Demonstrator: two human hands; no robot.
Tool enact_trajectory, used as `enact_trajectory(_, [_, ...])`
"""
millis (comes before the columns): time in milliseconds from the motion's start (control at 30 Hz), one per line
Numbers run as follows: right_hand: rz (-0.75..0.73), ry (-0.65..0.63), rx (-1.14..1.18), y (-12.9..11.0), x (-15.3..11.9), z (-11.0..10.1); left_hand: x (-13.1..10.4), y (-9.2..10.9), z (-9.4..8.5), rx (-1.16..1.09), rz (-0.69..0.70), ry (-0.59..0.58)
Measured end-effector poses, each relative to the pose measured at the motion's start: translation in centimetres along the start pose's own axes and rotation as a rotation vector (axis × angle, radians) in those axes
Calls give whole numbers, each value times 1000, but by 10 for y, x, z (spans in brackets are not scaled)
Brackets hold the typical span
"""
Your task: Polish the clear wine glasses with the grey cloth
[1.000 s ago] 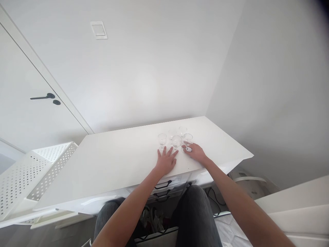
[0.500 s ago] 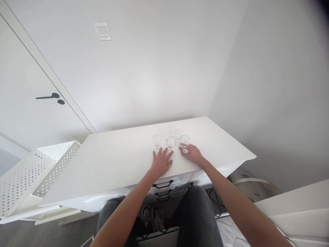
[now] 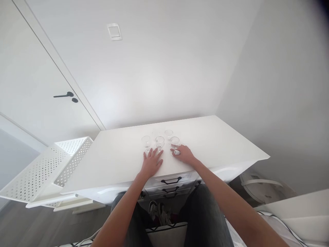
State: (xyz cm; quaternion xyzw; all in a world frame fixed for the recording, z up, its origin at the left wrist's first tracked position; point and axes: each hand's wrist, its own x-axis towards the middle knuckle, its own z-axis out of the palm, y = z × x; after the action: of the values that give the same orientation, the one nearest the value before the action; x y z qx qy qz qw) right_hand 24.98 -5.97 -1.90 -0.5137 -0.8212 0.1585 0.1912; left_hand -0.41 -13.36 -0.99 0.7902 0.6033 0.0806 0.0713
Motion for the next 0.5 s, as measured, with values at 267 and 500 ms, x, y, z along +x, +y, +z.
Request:
enact_trajectory(267, [-100,-17,19,-77,24,43,-36,-54,-11,14,-150,80])
enact_trajectory(500, [-129,-14,53,-127,42,71,-62,-105,-18,23,-261,146])
